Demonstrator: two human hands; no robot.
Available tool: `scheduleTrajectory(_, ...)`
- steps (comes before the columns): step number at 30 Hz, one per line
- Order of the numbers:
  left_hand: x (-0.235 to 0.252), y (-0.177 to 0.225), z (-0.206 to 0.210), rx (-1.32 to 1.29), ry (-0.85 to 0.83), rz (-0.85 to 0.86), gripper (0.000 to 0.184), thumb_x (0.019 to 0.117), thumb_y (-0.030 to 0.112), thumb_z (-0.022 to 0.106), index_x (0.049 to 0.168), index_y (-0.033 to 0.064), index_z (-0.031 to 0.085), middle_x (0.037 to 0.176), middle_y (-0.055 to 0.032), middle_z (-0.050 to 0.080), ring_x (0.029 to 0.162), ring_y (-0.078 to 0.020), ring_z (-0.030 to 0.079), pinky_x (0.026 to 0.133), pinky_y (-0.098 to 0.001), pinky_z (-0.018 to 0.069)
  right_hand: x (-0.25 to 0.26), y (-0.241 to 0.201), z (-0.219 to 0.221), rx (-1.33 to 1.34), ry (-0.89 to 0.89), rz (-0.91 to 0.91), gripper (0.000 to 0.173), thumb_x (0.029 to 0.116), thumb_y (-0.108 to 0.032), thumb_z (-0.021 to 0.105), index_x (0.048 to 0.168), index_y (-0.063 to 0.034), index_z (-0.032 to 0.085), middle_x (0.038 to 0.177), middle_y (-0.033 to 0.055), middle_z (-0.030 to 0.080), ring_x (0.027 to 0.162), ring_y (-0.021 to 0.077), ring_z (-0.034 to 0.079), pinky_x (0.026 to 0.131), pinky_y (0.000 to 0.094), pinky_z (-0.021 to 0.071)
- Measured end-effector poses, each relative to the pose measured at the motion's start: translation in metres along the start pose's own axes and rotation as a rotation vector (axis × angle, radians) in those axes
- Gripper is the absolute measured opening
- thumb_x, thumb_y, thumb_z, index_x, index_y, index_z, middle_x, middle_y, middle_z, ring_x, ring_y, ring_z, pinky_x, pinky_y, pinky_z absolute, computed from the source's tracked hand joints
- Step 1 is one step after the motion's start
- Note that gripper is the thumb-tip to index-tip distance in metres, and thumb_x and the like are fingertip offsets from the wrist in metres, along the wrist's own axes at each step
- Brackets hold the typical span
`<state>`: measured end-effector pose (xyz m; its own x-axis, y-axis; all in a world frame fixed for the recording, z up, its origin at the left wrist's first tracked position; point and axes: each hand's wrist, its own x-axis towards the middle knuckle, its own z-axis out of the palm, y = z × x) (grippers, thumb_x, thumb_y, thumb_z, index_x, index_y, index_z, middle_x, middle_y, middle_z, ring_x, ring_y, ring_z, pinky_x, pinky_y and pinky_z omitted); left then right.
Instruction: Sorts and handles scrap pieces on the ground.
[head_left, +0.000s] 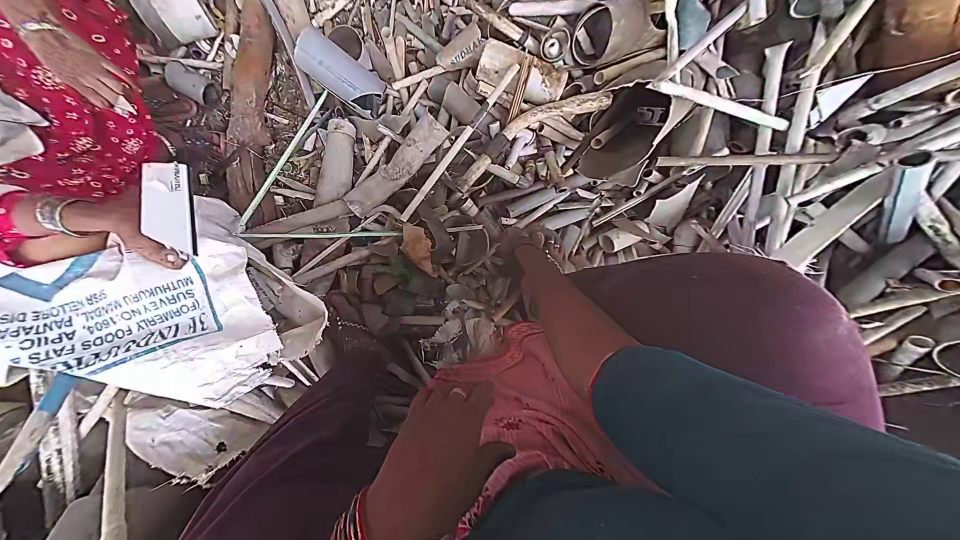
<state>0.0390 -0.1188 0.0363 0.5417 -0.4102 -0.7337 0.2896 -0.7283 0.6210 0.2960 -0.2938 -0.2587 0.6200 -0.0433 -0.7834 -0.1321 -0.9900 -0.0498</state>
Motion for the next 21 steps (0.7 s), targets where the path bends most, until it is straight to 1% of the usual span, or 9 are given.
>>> scheduleTrajectory(3,0.009,0.001,-0.01,-0.047,0.018,0.011,0.061,0.1019,0.042,0.059,0.15,0.0049,0.048,0.144,-0.0194,0.057,0.135,-0.0369,0.053,0.113,-0.0563,0.0361,0.013,-0.007,0.008,0.048,-0.018,0.047,0.043,0.1069,-0.028,0.052,0.133,0.0061,0.06,0.138,0.0275,0.06,0.131,0.0392,0.058,0.109,0.0568,0.0446)
scheduleTrajectory(6,0.016,-0.008,-0.009,-0.087,0.097,0.048,0.058,0.1011,0.04,0.06,0.146,0.0038,0.052,0.136,-0.0201,0.063,0.126,-0.0388,0.06,0.107,-0.0584,0.0421,0.029,-0.009,0.017,0.06,-0.075,0.044,0.045,0.1097,-0.029,0.046,0.142,0.0011,0.055,0.142,0.0259,0.058,0.133,0.0399,0.056,0.109,0.0579,0.0429)
scheduleTrajectory(10,0.025,-0.012,-0.008,-0.102,0.15,0.072,0.056,0.0999,0.038,0.061,0.143,0.0025,0.056,0.131,-0.0211,0.066,0.121,-0.0398,0.063,0.103,-0.0595,0.0456,0.047,-0.01,0.033,0.166,-0.138,-0.057,0.059,0.106,-0.027,0.056,0.156,-0.0012,0.037,0.148,0.0271,0.052,0.136,0.042,0.052,0.112,0.0599,0.0404)
scheduleTrajectory(12,0.026,-0.011,-0.012,-0.112,0.137,0.068,0.056,0.0999,0.038,0.061,0.142,0.0016,0.056,0.129,-0.0216,0.066,0.119,-0.0404,0.064,0.103,-0.0601,0.0457,0.045,-0.018,0.039,0.282,-0.11,-0.05,0.065,0.0991,-0.031,0.069,0.15,0.0013,0.044,0.147,0.0282,0.053,0.137,0.0415,0.052,0.113,0.0594,0.0392)
scheduleTrajectory(13,0.026,-0.01,-0.012,-0.113,0.141,0.066,0.056,0.0998,0.038,0.062,0.143,0.0016,0.056,0.127,-0.0217,0.067,0.118,-0.0402,0.064,0.102,-0.0598,0.0458,0.042,-0.023,0.041,0.29,-0.106,-0.037,0.063,0.0982,-0.033,0.07,0.145,0.0033,0.049,0.143,0.0281,0.055,0.135,0.0405,0.053,0.112,0.0585,0.0402)
scheduleTrajectory(16,0.026,-0.007,-0.01,-0.086,0.184,0.071,0.056,0.0996,0.038,0.062,0.142,0.0014,0.056,0.125,-0.0218,0.068,0.116,-0.0399,0.065,0.101,-0.0594,0.0468,0.029,-0.037,0.043,0.255,-0.111,-0.011,0.046,0.1039,-0.027,0.061,0.134,0.0072,0.059,0.138,0.0283,0.059,0.132,0.0404,0.056,0.109,0.057,0.0443)
scheduleTrajectory(18,0.026,-0.004,-0.008,-0.046,0.179,0.064,0.057,0.0999,0.039,0.061,0.142,0.0015,0.056,0.127,-0.0213,0.067,0.12,-0.0395,0.064,0.102,-0.0591,0.0463,0.013,-0.038,0.04,0.203,-0.082,0.053,0.041,0.1037,-0.027,0.059,0.13,0.0041,0.063,0.136,0.0261,0.061,0.129,0.0394,0.059,0.104,0.0581,0.0479)
scheduleTrajectory(20,0.026,0.0,-0.007,-0.013,0.151,0.032,0.056,0.101,0.039,0.06,0.142,0.0022,0.055,0.132,-0.0209,0.065,0.125,-0.0386,0.061,0.106,-0.0581,0.0439,-0.001,-0.032,0.033,0.139,-0.053,0.159,0.043,0.1024,-0.029,0.061,0.129,0.0044,0.062,0.136,0.026,0.061,0.128,0.0389,0.059,0.102,0.0576,0.0491)
scheduleTrajectory(21,0.026,0.001,-0.006,0.012,0.16,0.019,0.055,0.1009,0.038,0.061,0.142,0.0013,0.056,0.131,-0.0215,0.065,0.124,-0.0386,0.061,0.106,-0.0577,0.0436,-0.002,-0.025,0.03,0.126,-0.045,0.199,0.045,0.1027,-0.027,0.06,0.134,0.005,0.059,0.14,0.0259,0.058,0.132,0.0383,0.057,0.105,0.0566,0.0477)
